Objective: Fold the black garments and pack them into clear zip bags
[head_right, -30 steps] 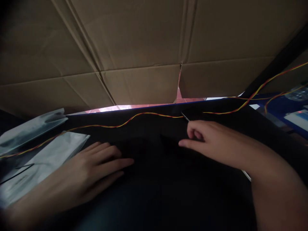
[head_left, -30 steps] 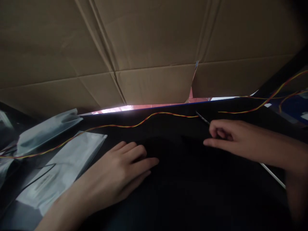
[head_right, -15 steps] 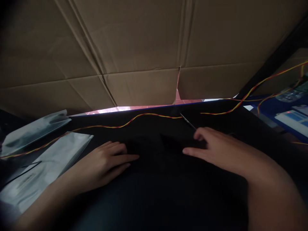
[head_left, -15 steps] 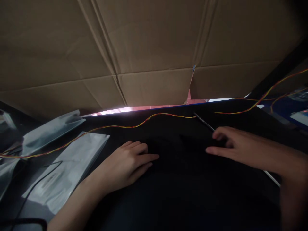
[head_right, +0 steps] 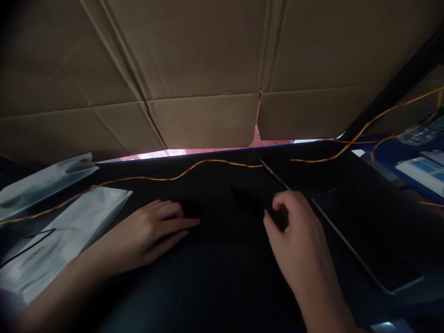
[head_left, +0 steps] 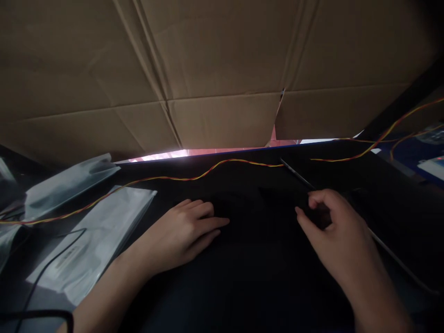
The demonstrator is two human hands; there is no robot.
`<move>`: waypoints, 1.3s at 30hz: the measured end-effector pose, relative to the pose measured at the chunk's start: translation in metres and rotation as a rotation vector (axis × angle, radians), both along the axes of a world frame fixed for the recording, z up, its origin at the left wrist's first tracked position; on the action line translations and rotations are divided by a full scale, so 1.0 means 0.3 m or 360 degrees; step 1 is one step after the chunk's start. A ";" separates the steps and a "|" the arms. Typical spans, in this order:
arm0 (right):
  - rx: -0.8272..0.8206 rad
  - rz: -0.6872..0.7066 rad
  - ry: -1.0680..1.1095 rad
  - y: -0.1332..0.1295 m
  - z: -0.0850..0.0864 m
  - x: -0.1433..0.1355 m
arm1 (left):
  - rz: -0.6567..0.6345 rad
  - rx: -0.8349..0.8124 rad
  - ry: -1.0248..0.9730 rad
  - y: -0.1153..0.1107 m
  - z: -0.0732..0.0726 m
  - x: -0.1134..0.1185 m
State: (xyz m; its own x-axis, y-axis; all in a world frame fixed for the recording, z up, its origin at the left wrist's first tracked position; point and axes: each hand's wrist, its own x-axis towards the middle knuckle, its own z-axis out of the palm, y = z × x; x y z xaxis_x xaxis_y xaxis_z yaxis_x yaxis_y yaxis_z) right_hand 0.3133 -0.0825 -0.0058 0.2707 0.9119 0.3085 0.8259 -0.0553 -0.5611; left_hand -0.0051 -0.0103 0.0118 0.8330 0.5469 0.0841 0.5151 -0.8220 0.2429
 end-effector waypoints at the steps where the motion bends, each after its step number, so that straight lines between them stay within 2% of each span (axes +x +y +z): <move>1: 0.0119 0.0065 -0.0037 -0.002 0.014 -0.026 | -0.0001 -0.0006 -0.0014 0.000 0.003 0.001; 4: 0.0292 0.0350 -0.0242 0.001 0.049 -0.118 | 0.0006 -0.0005 -0.0078 -0.003 0.014 0.003; 8: 0.0014 0.0792 -0.0471 0.021 0.076 -0.202 | 0.0019 -0.0001 -0.0116 -0.004 0.021 -0.001; 11: -0.0112 0.1029 -0.0249 0.011 0.087 -0.178 | 0.0018 0.0017 -0.0088 0.000 0.018 -0.009; 13: 0.0018 0.0941 0.0006 -0.015 0.082 -0.127 | 0.0018 0.0027 -0.0068 0.003 0.017 -0.013; 16: 0.0217 0.0527 0.0147 -0.060 0.048 -0.053 | 0.0024 0.0026 -0.0039 0.006 0.019 -0.015; 17: 0.0179 0.0472 0.0131 -0.071 0.032 -0.039 | 0.0024 0.0026 -0.0035 0.005 0.020 -0.015; 19: -0.0009 0.0500 0.0089 -0.080 0.001 -0.033 | 0.0021 0.0024 -0.0032 0.005 0.020 -0.014; 22: -0.0228 0.0498 0.0132 -0.067 -0.021 -0.056 | 0.0011 0.0021 -0.0028 0.005 0.017 -0.013; 25: -0.0280 0.0312 0.0308 -0.042 -0.015 -0.064 | 0.0009 0.0028 -0.0025 0.008 0.011 -0.014; 29: -0.0345 0.0030 0.0488 -0.026 -0.013 -0.025 | 0.0012 0.0038 -0.0019 0.012 0.006 -0.018; 33: -0.0292 -0.0034 0.0582 -0.014 -0.027 -0.004 | -0.0005 0.0029 0.0000 0.012 0.000 -0.023; 36: -0.0028 -0.0087 0.0446 -0.002 -0.037 -0.024 | -0.0001 0.0046 0.0007 0.011 0.000 -0.021; 37: 0.0103 -0.0049 0.0328 -0.001 -0.039 -0.034 | -0.0001 0.0051 0.0008 0.011 0.001 -0.020; 39: 0.0269 0.0203 0.0030 -0.005 -0.041 -0.052 | 0.0000 0.0056 0.0009 0.011 0.004 -0.018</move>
